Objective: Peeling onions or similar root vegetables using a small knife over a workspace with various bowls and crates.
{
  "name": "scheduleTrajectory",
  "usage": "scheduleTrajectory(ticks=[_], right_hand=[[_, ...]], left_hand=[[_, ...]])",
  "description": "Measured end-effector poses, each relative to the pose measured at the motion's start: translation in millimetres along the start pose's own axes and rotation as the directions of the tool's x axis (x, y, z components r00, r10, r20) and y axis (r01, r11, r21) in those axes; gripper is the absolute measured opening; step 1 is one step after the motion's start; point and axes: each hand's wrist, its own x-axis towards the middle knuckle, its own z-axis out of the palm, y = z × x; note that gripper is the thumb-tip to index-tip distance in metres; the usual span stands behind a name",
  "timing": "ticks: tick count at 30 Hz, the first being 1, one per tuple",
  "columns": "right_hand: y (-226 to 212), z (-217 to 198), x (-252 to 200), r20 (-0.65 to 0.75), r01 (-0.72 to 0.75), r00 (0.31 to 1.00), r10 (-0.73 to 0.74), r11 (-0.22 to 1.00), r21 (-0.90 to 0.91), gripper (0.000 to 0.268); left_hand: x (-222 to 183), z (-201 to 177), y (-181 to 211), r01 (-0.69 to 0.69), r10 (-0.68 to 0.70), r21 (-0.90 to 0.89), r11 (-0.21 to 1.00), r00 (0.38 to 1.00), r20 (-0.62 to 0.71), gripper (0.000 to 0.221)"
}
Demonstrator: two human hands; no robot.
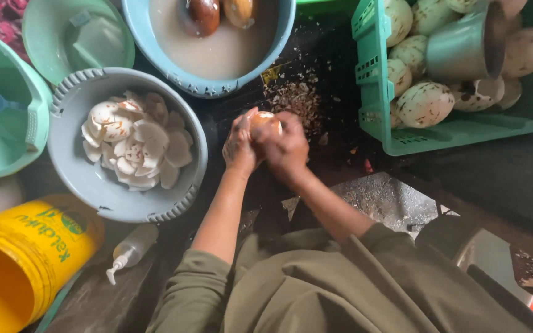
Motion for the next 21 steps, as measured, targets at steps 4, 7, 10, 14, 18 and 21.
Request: scheduleTrajectory(ticks=[4, 7, 10, 14, 18, 21], right_hand=[[1, 5, 5, 0.205, -0.031, 0.978, 0.033, 0.999, -0.011, 0.023], [38, 23, 10, 0.3, -0.552, 0.794, 0.528, 0.834, -0.006, 0.029], [11, 14, 9, 0.23, -0.224, 0.947, 0.225, 0.974, -0.029, 0.022], [-11, 10, 11, 0.135, 0.292, 0.95, -0.28, 0.953, -0.08, 0.015], [30, 15, 22, 0.371, -0.426, 0.861, 0.348, 0.891, 0.154, 0.018], [-42, 5, 43, 0.244, -0.126, 0.958, 0.153, 0.985, -0.119, 0.016]], left_hand=[[-14, -10, 19, 0.107, -0.107, -0.03, 0.994, 0.994, 0.006, 0.07], [-34, -30, 36, 0.04, -0.04, 0.001, 0.999, 0.999, -0.031, 0.081], [-38, -69, 89, 0.1, -0.103, -0.171, 0.98, 0.995, -0.008, 0.06], [-47, -96, 113, 0.218, -0.219, -0.34, 0.915, 0.975, 0.037, 0.055], [-43, -29, 43, -0.11, 0.105, -0.04, 0.993, 0.987, -0.121, 0.046], [-25, -46, 66, -0.179, 0.181, 0.029, 0.983, 0.965, -0.191, 0.059]])
